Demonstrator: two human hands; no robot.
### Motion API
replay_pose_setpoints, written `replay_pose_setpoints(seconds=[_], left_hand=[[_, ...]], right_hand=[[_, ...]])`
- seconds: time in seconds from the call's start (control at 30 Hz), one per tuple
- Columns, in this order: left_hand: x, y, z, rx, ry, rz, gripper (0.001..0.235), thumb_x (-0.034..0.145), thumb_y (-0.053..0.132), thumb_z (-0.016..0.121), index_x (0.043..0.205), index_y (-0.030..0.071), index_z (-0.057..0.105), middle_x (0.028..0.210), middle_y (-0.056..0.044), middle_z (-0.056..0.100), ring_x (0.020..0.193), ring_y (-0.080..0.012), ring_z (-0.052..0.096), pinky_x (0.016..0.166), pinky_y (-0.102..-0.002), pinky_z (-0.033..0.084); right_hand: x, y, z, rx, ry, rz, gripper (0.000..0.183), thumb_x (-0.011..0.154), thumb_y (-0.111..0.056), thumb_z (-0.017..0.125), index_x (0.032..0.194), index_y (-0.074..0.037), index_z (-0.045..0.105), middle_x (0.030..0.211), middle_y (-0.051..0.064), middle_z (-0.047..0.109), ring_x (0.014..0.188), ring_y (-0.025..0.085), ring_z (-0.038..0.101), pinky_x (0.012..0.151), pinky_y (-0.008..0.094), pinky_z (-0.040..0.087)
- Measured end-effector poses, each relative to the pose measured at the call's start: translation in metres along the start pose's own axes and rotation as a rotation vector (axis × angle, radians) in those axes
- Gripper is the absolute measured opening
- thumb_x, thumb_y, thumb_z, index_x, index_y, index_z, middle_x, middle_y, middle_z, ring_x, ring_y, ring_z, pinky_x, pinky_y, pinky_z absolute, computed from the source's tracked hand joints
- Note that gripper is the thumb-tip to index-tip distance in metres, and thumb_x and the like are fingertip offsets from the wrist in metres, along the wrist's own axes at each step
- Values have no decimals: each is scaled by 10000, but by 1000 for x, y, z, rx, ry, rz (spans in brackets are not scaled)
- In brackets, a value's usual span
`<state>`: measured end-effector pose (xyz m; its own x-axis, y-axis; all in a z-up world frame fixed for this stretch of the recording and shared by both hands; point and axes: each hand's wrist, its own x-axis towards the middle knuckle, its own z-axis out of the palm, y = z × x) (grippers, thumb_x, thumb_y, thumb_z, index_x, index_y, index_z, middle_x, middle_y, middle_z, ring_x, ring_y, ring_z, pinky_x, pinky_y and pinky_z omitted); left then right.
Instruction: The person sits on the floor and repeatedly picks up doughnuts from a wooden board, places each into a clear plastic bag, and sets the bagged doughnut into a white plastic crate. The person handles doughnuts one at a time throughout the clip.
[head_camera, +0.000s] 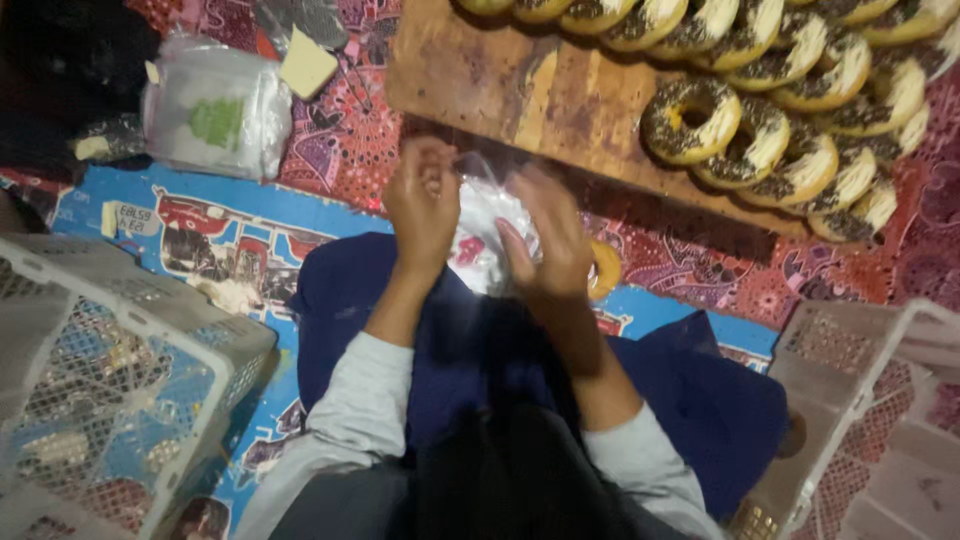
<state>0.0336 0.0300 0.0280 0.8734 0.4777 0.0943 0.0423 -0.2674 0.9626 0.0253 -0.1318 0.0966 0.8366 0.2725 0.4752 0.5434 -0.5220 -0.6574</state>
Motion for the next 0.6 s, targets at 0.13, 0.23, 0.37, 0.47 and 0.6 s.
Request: replay_pose_setpoints(seconds=[0.13,0.23,0.37,0.47,0.6], left_hand=[[-29,24,-4,-29,-143,504,307,933,-58,667,1178,126,643,1198,-123,763,1097,-232,749,927,-343,599],[-20,35,-3,-340,-127,395,437,894,-25,648,1268,185,562,1300,-32,652,1214,-197,660,1019,-313,548],[40,12,-2,-1317,-24,-208,575,900,-11,552,1460,112,507,1436,-51,574,1302,-246,596,1120,-370,495],[90,-21,-5,-1583,-214,-175,273,1034,-75,552,1271,56,528,1320,-135,633,1228,-320,645,1082,-489,502],[127,-53,-23,-1610,-101,-140,354,984,-67,578,1306,79,598,1283,-131,670,1168,-280,657,1144,-528,497]], right_hand=[[19,-2,7,98,-234,66,433,949,24,610,1380,26,566,1440,236,557,1361,396,585,1183,478,432],[35,14,23,166,-237,-39,590,1005,-46,652,1531,45,400,1573,306,413,1440,439,491,1173,441,444],[56,26,38,41,-340,-269,573,1013,-100,677,1550,-110,478,1593,265,450,1479,426,501,1223,412,447],[97,38,36,91,-503,-98,408,1061,-192,680,1466,-227,645,1509,143,636,1322,271,645,1162,342,530],[178,78,46,-121,-334,277,824,781,-493,873,1432,-68,601,1376,254,611,1253,416,548,1116,536,432]])
